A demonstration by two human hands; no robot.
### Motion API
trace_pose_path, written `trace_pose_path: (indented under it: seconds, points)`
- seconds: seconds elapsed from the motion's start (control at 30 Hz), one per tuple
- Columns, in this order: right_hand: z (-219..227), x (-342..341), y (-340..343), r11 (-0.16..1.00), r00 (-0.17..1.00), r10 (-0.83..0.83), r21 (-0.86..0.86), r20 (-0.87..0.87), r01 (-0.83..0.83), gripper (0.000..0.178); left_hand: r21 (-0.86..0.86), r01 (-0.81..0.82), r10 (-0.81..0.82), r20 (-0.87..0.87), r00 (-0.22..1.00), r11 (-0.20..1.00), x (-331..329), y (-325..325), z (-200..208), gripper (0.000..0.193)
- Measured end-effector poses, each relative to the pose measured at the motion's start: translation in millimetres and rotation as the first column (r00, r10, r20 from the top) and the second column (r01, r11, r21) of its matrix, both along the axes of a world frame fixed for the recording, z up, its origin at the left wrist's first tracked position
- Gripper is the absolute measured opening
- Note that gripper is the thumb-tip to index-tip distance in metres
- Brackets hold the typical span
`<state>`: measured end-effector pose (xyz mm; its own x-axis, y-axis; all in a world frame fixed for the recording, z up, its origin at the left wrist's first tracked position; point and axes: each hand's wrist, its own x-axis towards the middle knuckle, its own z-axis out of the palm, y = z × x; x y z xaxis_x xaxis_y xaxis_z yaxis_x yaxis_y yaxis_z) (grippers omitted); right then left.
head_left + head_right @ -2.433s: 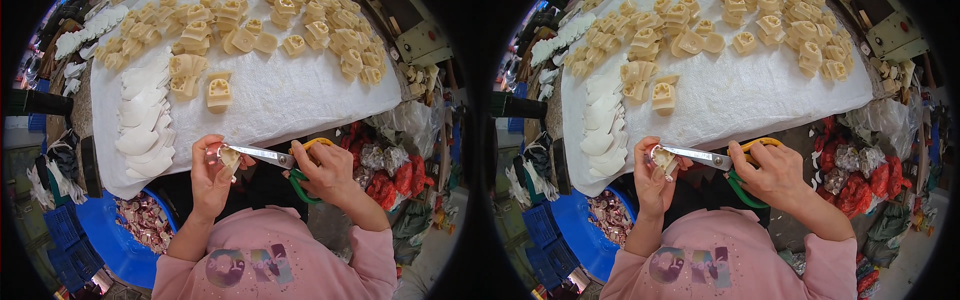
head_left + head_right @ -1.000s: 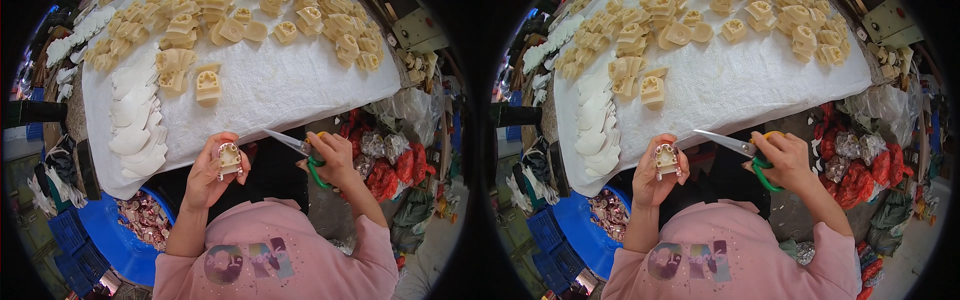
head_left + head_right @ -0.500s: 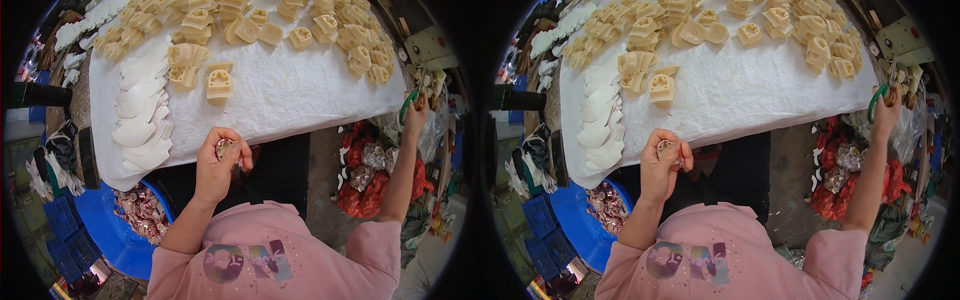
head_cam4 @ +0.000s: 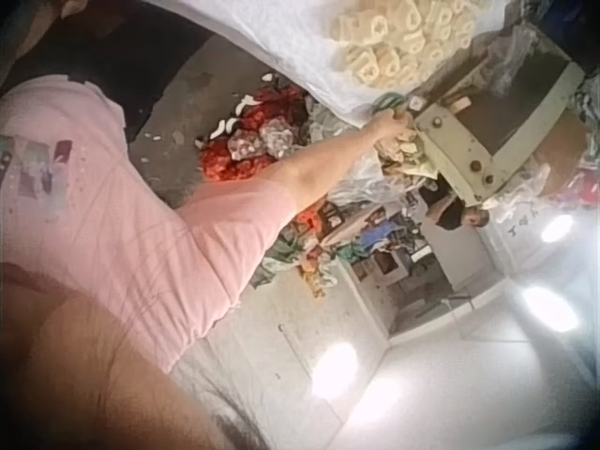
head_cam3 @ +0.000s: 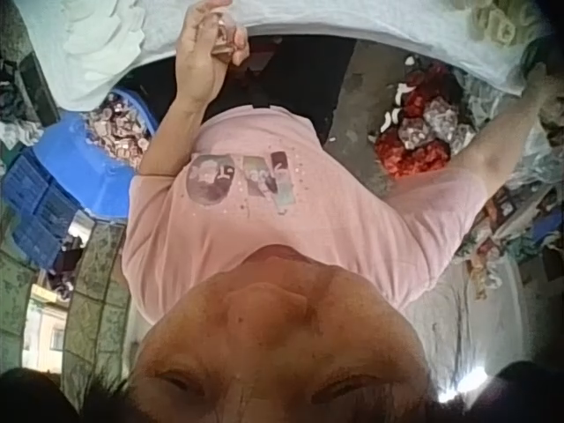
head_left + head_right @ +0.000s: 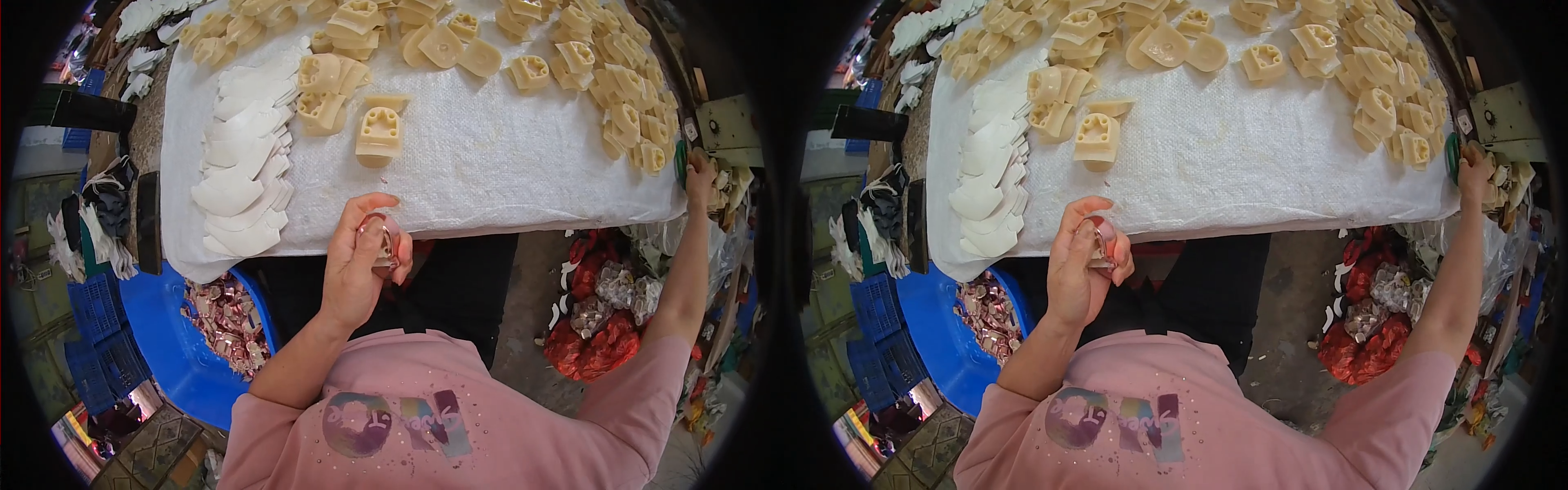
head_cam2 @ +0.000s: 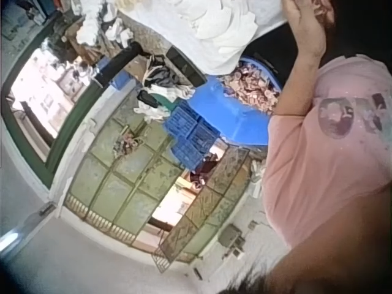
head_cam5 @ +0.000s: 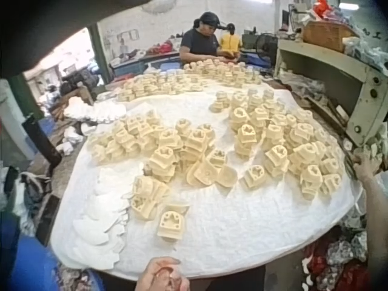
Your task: The worker is manually assembling small footwear components using adhesive strips and trimming excess material with scissors.
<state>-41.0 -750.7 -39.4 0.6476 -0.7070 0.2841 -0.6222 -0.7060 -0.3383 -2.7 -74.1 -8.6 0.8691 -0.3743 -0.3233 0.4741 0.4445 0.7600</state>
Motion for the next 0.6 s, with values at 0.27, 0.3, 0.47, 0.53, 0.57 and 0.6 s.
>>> trace_pose_path:
  seconds: [0.27,0.3,0.47,0.53,0.57,0.6]
  points:
    - [35,7,109,0.997,0.888,-0.075,0.005,0.453,0.082,0.038,0.128,0.165,-0.182,0.137,0.974,0.978,5,18,-14,0.024]
    - [46,8,131,1.0,0.808,-0.002,-0.002,0.589,0.004,0.034,0.15,0.17,-0.194,0.165,0.967,0.974,6,17,-16,0.027]
    - [76,17,324,0.898,0.555,0.224,0.052,0.801,-0.436,0.02,-0.029,0.111,-0.109,0.063,0.992,0.993,4,18,-4,0.042]
    - [68,6,388,0.76,0.532,0.411,0.044,0.74,-0.648,0.019,-0.175,0.117,-0.102,0.093,0.99,0.978,5,18,-3,0.049]
    - [61,7,427,0.715,0.564,0.46,0.091,0.686,-0.693,0.018,-0.176,0.114,-0.098,0.097,0.99,0.978,4,20,-4,0.049]
    - [52,5,457,0.654,0.572,0.488,0.157,0.66,-0.74,0.02,-0.176,0.131,-0.112,0.117,0.987,0.976,4,22,-4,0.051]
